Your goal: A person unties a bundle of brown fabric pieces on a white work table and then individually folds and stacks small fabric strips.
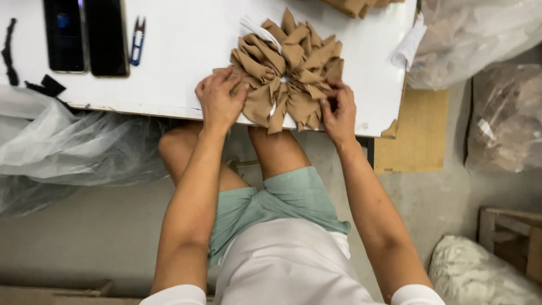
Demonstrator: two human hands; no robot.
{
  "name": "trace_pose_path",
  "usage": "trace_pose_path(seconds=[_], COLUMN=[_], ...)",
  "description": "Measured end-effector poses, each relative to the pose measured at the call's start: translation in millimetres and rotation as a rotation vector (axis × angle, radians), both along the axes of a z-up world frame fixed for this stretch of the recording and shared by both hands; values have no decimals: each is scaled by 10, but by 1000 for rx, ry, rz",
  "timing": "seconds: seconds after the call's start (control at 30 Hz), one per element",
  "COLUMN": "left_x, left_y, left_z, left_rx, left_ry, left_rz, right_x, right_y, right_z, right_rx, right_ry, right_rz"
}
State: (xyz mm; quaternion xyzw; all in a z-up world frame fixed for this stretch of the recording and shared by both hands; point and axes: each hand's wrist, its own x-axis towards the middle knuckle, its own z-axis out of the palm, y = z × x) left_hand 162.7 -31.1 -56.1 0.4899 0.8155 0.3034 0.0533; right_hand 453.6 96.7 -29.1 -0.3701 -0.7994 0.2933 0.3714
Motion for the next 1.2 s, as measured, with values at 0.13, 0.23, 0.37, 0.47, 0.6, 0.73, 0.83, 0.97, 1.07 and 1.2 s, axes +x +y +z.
trace_pose_path(seconds=[0.13, 0.23, 0.37, 0.47, 0.6, 0.73, 0.83, 0.97, 1.07, 1.2], left_x=[337, 479, 364, 275, 321, 262, 191, 48, -30, 121], left_y=[127, 444, 469, 338, 200, 337, 510, 892, 1107, 980], left_z=[710, 675, 344, 305, 270, 673, 808, 685, 683, 1181], left_rx=[255, 136, -93, -18, -54, -173, -75, 104, -18, 202], left_ry=[5, -35, -5, -29, 37, -240, -264, -274, -307, -122], left_rz=[-23, -156, -83, -42, -82, -134, -117, -21, -78, -176], right_x=[-234, -626, -764, -572, -411, -388, -406, -410, -409, -409], right_y=[-247, -57, 318, 389, 252, 213, 194, 228, 232, 207], right_z=[663, 882, 378, 132, -49, 16, 46, 57, 43, 58], right_rx=[187, 264, 167, 187, 203, 122, 132, 134, 165, 157], right_ry=[83, 69, -409, -397, -217, -155, -142, -167, -148, -144], right_rz=[43, 286, 243, -62, -70, -101, -82, -58, -51, -61])
